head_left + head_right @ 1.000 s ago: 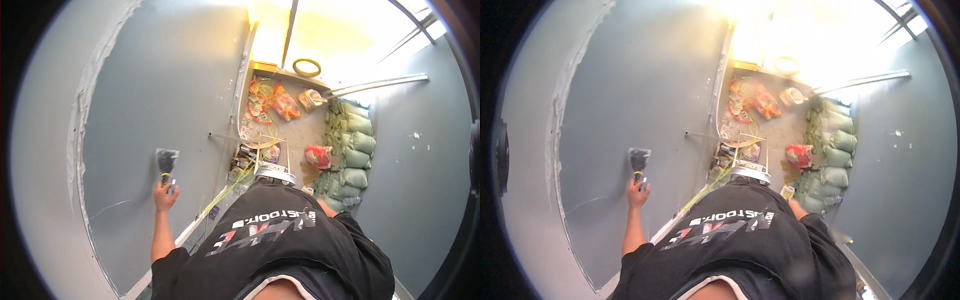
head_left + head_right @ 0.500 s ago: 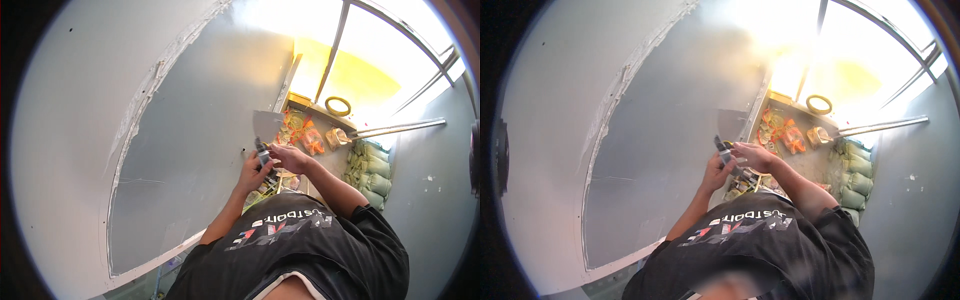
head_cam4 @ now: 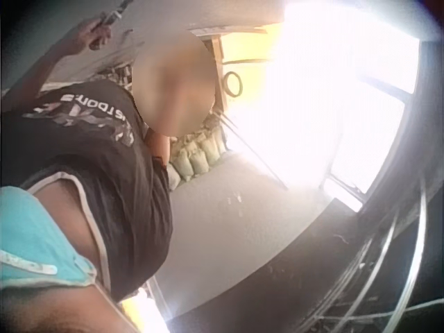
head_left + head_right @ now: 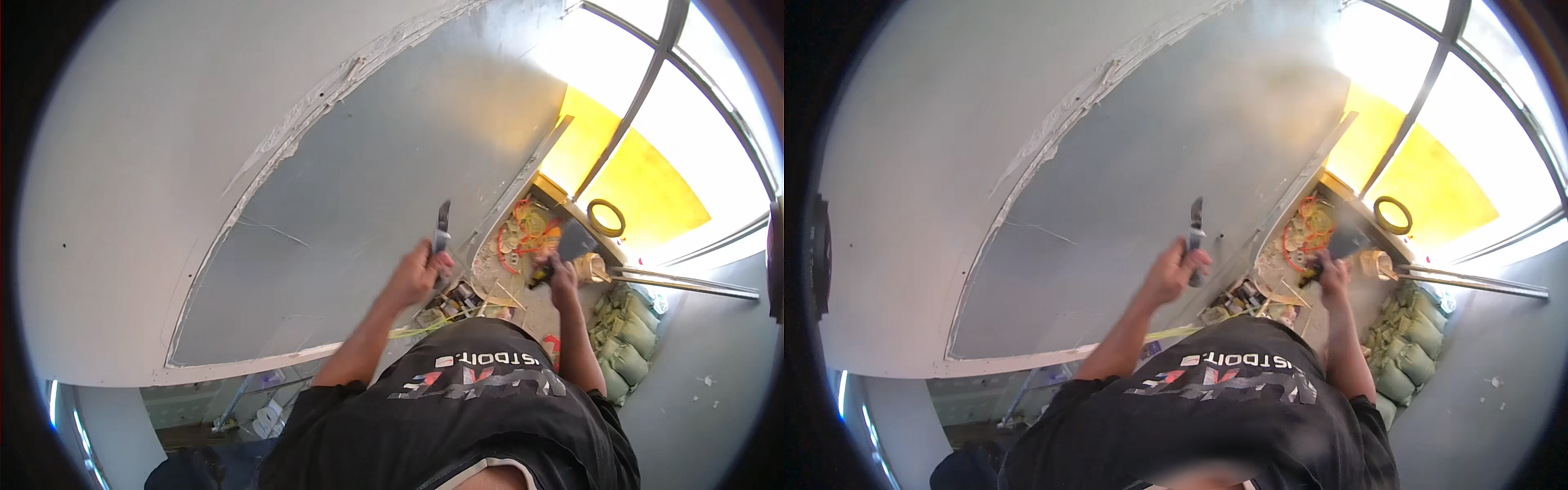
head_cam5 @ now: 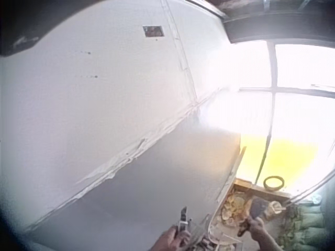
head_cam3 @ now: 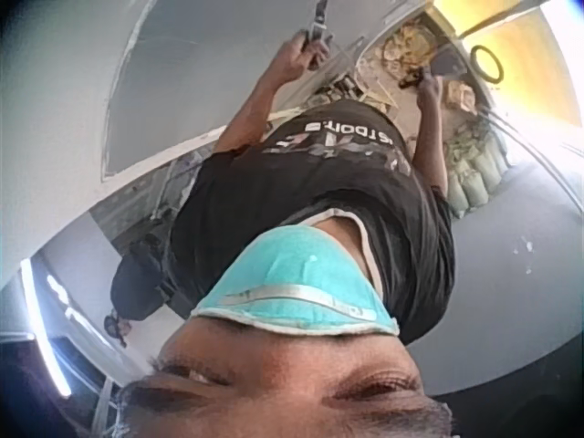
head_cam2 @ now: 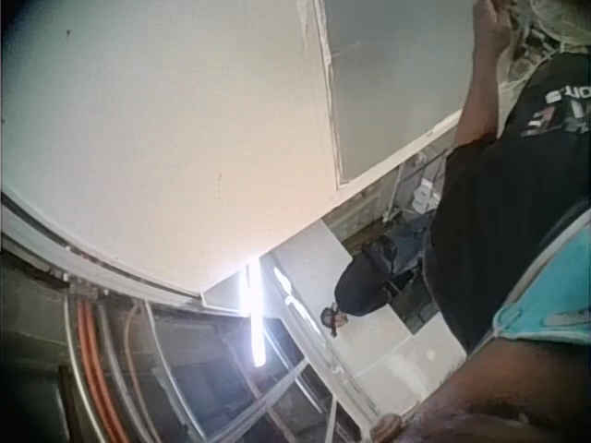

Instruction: The person scrapes a white ceiling surface using a utility knife and a scraper. They repeatedly remove loose material along a curved seam, alternating between cutting and scraping motions.

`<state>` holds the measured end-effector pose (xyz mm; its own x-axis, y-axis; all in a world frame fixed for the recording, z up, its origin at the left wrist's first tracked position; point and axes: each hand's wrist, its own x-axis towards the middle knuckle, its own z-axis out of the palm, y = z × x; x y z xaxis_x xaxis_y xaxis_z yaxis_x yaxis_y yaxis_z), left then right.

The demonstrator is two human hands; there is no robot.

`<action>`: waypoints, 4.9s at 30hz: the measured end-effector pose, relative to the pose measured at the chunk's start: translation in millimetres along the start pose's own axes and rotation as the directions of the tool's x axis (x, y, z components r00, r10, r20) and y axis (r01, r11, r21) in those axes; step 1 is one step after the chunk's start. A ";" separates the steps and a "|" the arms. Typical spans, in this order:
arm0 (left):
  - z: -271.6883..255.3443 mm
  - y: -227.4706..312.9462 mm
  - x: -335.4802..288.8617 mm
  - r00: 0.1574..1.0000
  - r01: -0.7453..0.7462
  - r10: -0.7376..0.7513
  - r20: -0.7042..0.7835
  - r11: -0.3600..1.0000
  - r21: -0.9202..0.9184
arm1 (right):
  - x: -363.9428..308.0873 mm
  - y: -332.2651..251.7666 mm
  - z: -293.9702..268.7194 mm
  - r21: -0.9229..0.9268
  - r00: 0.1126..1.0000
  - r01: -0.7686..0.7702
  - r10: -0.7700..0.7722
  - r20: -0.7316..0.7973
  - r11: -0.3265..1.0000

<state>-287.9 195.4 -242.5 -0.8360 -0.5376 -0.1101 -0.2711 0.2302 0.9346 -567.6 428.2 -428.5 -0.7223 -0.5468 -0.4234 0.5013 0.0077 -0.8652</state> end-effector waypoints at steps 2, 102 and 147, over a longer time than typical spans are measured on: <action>-44.9 46.1 1.6 0.984 -0.122 0.135 -0.114 0.985 0.120 | 13.7 51.4 -75.7 -0.345 0.983 0.073 -0.126 -0.135 0.936; -217.7 258.2 160.2 0.984 0.077 0.171 -0.048 -0.169 0.983 | -32.7 227.5 -168.9 -0.553 0.934 -0.351 0.241 -0.263 0.756; -204.4 295.1 100.0 0.916 0.339 -0.245 -0.319 0.046 0.940 | -68.8 212.1 -212.7 -0.295 0.845 -0.420 0.251 -0.473 0.859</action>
<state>-354.0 43.7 91.3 -0.5469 -0.8072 -0.2222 -0.7444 0.5903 -0.3121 -512.8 645.6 -640.0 -0.7099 -0.0638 -0.7014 0.5932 0.4828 -0.6443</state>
